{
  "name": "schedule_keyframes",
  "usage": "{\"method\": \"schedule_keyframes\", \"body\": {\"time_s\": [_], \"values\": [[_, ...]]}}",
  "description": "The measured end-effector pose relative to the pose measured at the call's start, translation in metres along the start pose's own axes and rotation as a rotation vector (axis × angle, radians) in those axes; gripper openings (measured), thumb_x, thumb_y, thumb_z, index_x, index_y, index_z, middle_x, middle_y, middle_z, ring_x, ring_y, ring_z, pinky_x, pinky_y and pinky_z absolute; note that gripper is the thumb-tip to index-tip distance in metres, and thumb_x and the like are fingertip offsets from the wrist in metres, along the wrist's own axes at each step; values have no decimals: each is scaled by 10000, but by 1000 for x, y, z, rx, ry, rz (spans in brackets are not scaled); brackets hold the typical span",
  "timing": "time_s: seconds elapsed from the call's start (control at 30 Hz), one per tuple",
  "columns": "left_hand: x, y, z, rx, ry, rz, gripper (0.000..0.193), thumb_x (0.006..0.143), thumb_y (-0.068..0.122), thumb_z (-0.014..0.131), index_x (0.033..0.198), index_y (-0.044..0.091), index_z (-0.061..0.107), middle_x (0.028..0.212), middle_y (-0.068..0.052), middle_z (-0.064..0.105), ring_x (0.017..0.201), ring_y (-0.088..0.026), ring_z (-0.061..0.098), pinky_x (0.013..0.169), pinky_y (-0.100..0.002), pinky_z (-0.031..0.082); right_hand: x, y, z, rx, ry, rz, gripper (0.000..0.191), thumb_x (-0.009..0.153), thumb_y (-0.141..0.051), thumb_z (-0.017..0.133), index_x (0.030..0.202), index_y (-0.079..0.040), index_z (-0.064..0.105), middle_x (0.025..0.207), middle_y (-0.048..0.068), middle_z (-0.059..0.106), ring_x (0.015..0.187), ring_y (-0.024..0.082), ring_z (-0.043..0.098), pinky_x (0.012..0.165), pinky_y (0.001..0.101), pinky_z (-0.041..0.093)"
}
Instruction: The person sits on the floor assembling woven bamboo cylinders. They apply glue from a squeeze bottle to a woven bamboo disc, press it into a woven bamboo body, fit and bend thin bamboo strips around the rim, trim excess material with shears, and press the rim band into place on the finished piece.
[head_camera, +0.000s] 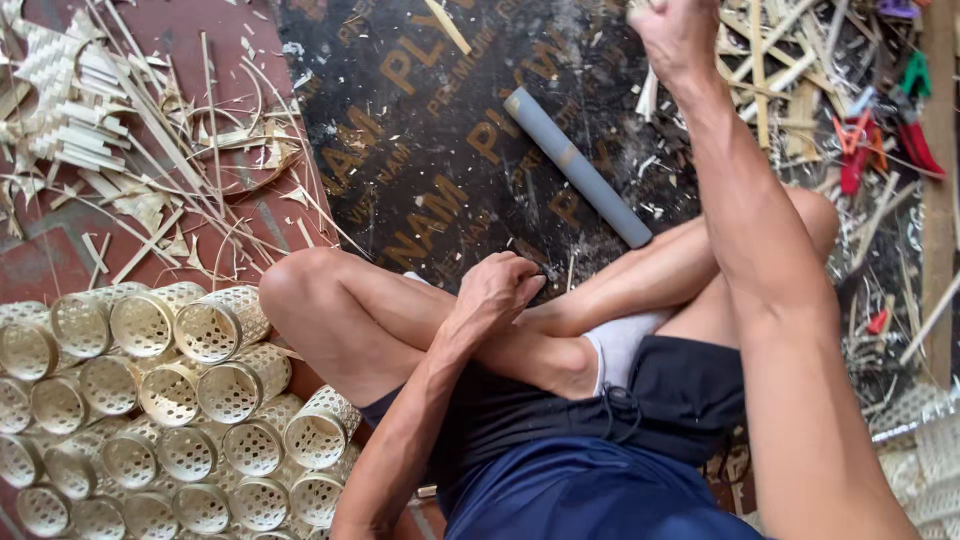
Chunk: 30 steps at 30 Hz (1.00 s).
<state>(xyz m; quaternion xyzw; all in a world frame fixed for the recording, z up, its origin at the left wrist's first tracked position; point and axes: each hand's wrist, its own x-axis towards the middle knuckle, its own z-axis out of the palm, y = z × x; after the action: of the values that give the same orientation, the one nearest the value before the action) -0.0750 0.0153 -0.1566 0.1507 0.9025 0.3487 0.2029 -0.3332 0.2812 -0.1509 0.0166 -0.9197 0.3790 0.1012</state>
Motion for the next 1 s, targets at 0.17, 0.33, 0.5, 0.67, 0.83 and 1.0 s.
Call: {"method": "schedule_keyframes", "body": {"time_s": [0.17, 0.33, 0.5, 0.67, 0.83, 1.0], "values": [[24, 44, 52, -130, 155, 253, 329, 949, 322, 690, 1126, 45, 709, 1140, -171, 712, 1106, -355, 652, 936, -426, 521, -124, -16, -70, -225, -365, -18, 294, 974, -328, 630, 1012, -71, 766, 950, 184, 730, 866, 367, 707, 789, 472, 556], [77, 109, 104, -57, -147, 464, 351, 1022, 356, 562, 1181, 71, 693, 1111, -174, 701, 1045, -353, 664, 894, -434, 513, -169, -43, -42, -388, -624, -60, 503, 842, -533, 732, 1095, -99, 727, 907, 206, 729, 885, 394, 706, 762, 522, 540], [51, 85, 86, 196, -377, 381, 417, 1081, 451, 467, 1151, 116, 705, 988, -171, 699, 907, -353, 689, 765, -465, 517, -166, -54, -38, -755, -696, -157, 374, 893, -340, 709, 1093, -24, 715, 942, 177, 771, 824, 309, 765, 694, 448, 610], [-1, 28, 7, 768, -308, 218, 181, 889, 245, 577, 926, 176, 741, 751, -103, 701, 680, -330, 684, 501, -527, 514, -157, -13, -91, -840, -802, 107, 302, 797, -237, 790, 1037, -54, 785, 953, 134, 775, 812, 268, 762, 667, 419, 614], [-38, -14, -66, 482, 443, -102, 322, 889, 357, 732, 710, 92, 766, 698, -124, 726, 757, -327, 688, 676, -501, 478, -145, 30, -118, -903, -655, 126, 231, 797, -234, 795, 985, -103, 827, 1006, 141, 805, 915, 301, 783, 700, 443, 586], [-43, -53, -53, -57, 563, -190, 215, 956, 243, 699, 1070, 70, 757, 873, -142, 752, 798, -231, 732, 718, -363, 555, -149, 35, -137, -1048, -643, 122, 549, 792, -565, 824, 805, -16, 829, 824, 123, 769, 768, 288, 727, 636, 436, 524]]}}
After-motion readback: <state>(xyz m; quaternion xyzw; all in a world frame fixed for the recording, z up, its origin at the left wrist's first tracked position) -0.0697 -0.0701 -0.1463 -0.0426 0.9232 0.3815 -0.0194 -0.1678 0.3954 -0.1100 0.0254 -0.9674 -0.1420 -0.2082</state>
